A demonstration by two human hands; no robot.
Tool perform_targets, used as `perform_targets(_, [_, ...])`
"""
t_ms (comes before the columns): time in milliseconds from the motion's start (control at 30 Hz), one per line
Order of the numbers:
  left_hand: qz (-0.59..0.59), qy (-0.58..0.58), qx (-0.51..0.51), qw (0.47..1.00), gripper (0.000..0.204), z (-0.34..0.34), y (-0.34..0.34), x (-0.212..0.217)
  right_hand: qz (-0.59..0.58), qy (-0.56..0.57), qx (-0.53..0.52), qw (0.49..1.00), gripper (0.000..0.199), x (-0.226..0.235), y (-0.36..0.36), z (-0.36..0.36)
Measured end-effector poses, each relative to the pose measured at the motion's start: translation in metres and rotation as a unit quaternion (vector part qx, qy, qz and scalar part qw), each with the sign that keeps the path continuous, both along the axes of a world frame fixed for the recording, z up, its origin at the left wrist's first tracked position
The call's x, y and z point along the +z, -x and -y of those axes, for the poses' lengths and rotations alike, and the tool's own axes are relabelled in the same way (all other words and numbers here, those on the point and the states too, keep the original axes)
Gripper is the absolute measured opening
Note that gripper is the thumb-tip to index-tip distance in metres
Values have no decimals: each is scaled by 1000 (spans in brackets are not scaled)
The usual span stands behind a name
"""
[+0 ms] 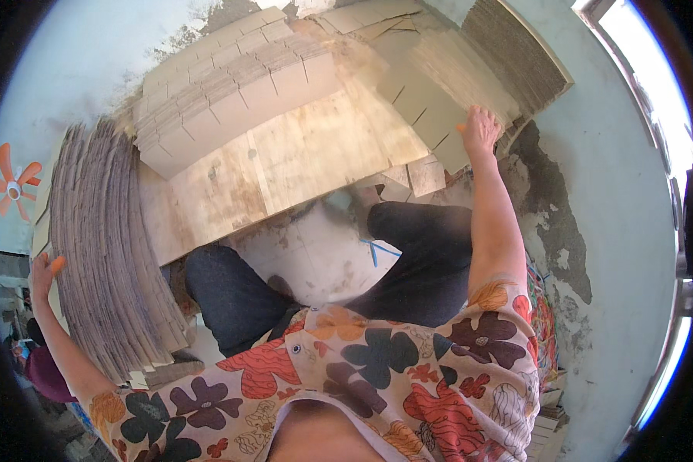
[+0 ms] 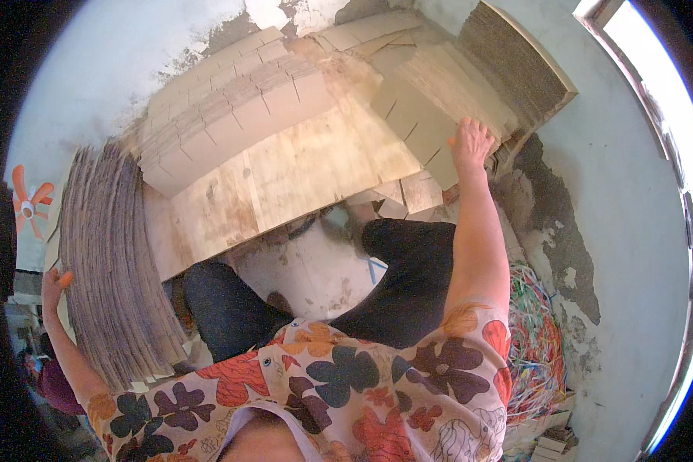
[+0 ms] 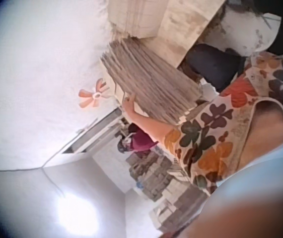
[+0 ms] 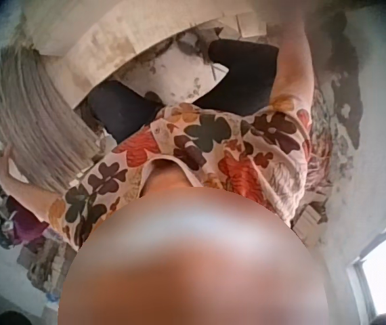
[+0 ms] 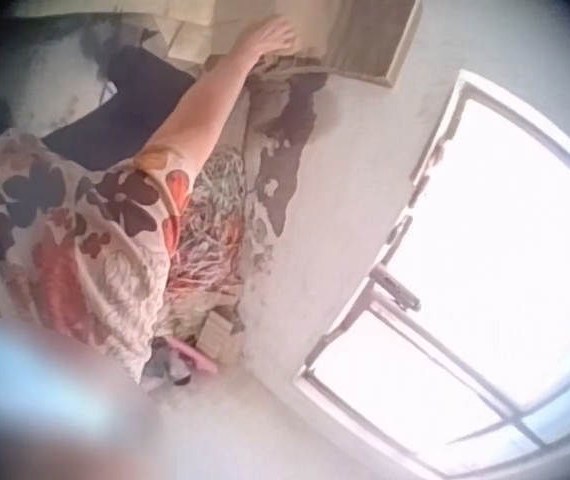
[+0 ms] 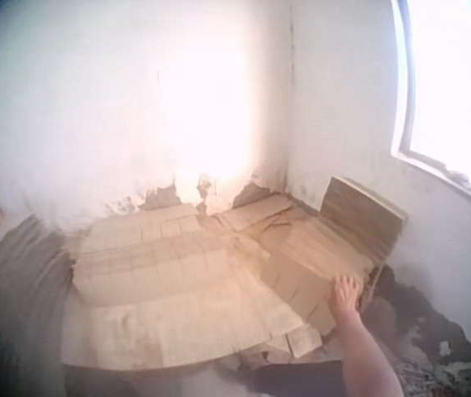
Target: The person sits on the floor and repeatedly picks up flat cardboard sheets with pre-cut slots, then inserts them into a growing stack of similar dividers. The person aligns and slides each piece into the existing structure, building a multi-compartment cardboard organizer.
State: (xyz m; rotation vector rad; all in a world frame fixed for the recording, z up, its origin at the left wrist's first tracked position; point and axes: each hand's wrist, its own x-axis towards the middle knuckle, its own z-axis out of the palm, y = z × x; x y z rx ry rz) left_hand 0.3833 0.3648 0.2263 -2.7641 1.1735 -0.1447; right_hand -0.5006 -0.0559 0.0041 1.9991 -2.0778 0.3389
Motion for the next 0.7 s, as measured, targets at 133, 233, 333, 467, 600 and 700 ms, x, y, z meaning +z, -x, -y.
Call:
perform_targets(133, [105, -74, 29, 991, 46, 6, -18, 29, 48, 33, 2, 998, 36, 0, 4, 4])
perform_targets(233, [249, -29, 10, 968, 41, 27, -18, 22, 105, 87, -5, 991, 32, 16, 9, 1])
perform_targets(333, [369, 79, -107, 920, 37, 56, 31, 28, 202, 178, -28, 963, 30, 56, -26, -8])
perform_targets(467, [161, 205, -252, 932, 17, 179, 151, -21, 298, 257, 86, 915, 35, 97, -73, -15])
perform_targets(600, [12, 293, -298, 908, 30, 272, 249, -77, 334, 141, 191, 912, 47, 109, -142, -19])
perform_targets(700, [-73, 312, -392, 863, 35, 338, 296, -141, 314, 78, 211, 922, 53, 117, -180, -26])
